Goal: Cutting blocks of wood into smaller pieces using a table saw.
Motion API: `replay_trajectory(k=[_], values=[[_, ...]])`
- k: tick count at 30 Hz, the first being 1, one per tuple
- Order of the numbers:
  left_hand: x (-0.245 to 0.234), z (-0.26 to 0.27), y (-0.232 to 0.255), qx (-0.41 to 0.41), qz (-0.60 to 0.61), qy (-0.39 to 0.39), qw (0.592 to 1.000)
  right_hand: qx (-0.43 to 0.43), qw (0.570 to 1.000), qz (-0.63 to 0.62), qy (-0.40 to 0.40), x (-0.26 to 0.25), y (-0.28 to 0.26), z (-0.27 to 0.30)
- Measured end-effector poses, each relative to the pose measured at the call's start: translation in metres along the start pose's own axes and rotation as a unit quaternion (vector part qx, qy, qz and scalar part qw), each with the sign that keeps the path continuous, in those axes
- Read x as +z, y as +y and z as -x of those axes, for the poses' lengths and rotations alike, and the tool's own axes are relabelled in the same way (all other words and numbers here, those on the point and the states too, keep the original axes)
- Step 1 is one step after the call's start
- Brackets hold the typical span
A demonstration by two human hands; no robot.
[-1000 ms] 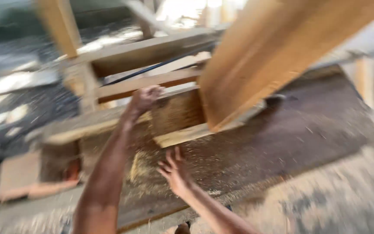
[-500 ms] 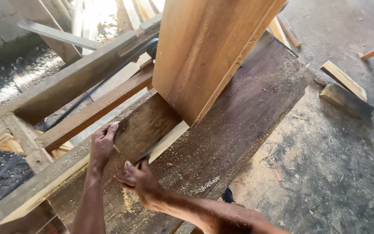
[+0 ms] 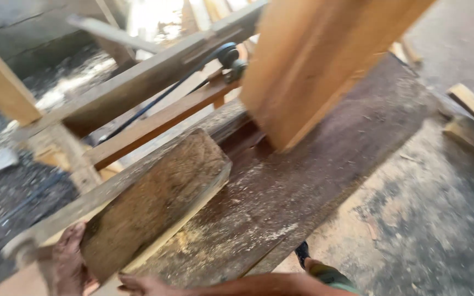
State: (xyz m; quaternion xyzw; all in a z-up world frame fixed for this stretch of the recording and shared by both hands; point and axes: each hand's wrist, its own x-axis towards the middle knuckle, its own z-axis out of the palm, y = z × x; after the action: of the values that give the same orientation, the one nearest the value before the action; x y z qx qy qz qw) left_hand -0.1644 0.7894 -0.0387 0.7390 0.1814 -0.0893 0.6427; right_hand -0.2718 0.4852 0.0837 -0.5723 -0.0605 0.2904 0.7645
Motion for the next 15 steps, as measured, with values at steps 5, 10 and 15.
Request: replay_trajectory(k=[5, 10, 15], values=[[0.015, 0.046, 0.006, 0.182, -0.123, 0.076, 0.973, -0.398, 0.837, 0.314, 0.207, -0.073, -0.012, 0.006], [0.115, 0.164, 0.136, 0.143, -0.057, 0.064, 0.986, -0.274, 0.812, 0.307, 0.413, -0.191, -0.007, -0.013], [0.201, 0.255, 0.183, 0.100, 0.022, -0.009, 0.995, -0.124, 0.908, 0.099, 0.387, -0.222, 0.050, -0.049]])
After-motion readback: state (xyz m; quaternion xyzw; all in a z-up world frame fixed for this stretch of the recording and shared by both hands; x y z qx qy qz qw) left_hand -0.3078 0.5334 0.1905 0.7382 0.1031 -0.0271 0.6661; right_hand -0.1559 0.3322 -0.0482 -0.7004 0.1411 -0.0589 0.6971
